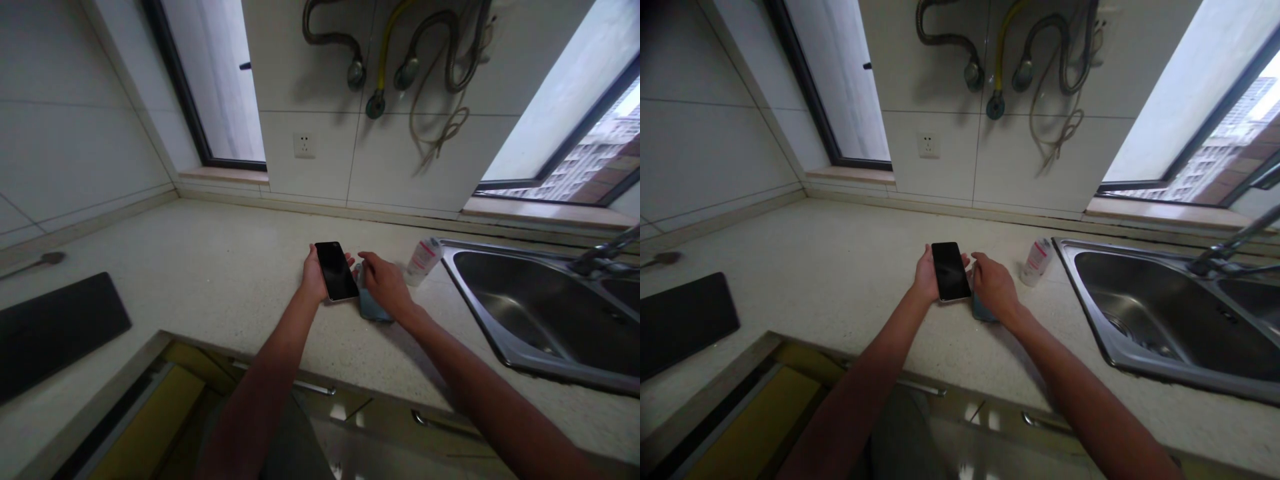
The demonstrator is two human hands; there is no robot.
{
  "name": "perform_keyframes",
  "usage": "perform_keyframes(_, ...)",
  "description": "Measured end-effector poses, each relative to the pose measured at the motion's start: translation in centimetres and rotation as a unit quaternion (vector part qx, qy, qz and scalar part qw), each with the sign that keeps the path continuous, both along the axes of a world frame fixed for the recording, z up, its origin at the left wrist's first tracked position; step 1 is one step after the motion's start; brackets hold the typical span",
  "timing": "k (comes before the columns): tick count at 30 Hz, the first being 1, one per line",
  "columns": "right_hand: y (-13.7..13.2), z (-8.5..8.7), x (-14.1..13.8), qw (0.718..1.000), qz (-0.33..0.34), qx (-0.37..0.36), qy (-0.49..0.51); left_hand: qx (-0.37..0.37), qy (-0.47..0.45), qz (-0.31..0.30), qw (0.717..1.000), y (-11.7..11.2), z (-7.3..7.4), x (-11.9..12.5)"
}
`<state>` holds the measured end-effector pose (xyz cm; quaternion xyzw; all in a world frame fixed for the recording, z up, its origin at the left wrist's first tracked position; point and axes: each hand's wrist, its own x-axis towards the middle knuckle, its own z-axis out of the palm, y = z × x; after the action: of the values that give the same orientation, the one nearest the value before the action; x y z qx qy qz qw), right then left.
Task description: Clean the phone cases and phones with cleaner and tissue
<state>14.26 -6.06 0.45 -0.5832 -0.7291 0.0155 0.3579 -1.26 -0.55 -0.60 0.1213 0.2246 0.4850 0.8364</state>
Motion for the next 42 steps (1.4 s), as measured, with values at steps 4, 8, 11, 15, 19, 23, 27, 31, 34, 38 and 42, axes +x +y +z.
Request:
perform_keyframes(4,1.1,-1.0,0.3,0.985,0.056,-0.003,0.165,-0.009,0.023,-0.046,0.999,0.0,-0.1,0.2)
perform_keyframes(8,1.9,-2.3,0.1,0.950,0.054,-0.039,0.305,-0.008,0.054,-0.111,0.992,-0.3,-0.1,0.4)
perform_keyframes(11,2.1,-2.6,0.2,0.949,0.038,-0.039,0.310,0.003,0.066,-0.139,0.988,-0.7,-0.1,0.5)
perform_keyframes(15,1.6,-2.3,0.0,0.972,0.037,0.002,0.231,0.010,0.064,-0.141,0.988,-1.3,0.0,1.2)
perform_keyframes(19,1.0,-2.3,-0.3,0.982,0.154,0.067,0.091,0.011,0.049,-0.083,0.995,-1.6,0.0,2.3)
perform_keyframes(23,0.6,-2.4,-0.4,0.967,0.239,0.090,-0.008,-0.021,0.030,-0.025,0.999,-1.2,-0.2,2.5)
perform_keyframes(27,0.1,-1.3,-0.7,0.938,0.325,0.111,-0.051,-0.063,0.045,-0.023,0.997,-0.5,-0.5,1.8)
perform_keyframes(31,-0.9,0.3,-1.0,0.915,0.377,0.117,-0.085,-0.077,0.064,0.039,0.994,0.3,-0.7,1.2)
perform_keyframes(34,-1.2,0.8,-0.8,0.912,0.389,0.080,-0.107,-0.064,0.071,0.108,0.990,0.4,-0.5,0.9)
perform_keyframes(38,-0.1,0.2,0.4,0.919,0.379,0.051,-0.098,-0.027,0.032,0.099,0.994,0.1,-0.3,0.5)
perform_keyframes(42,1.1,-0.5,1.7,0.932,0.345,0.040,-0.102,0.011,0.007,0.080,0.997,-0.2,-0.5,0.1)
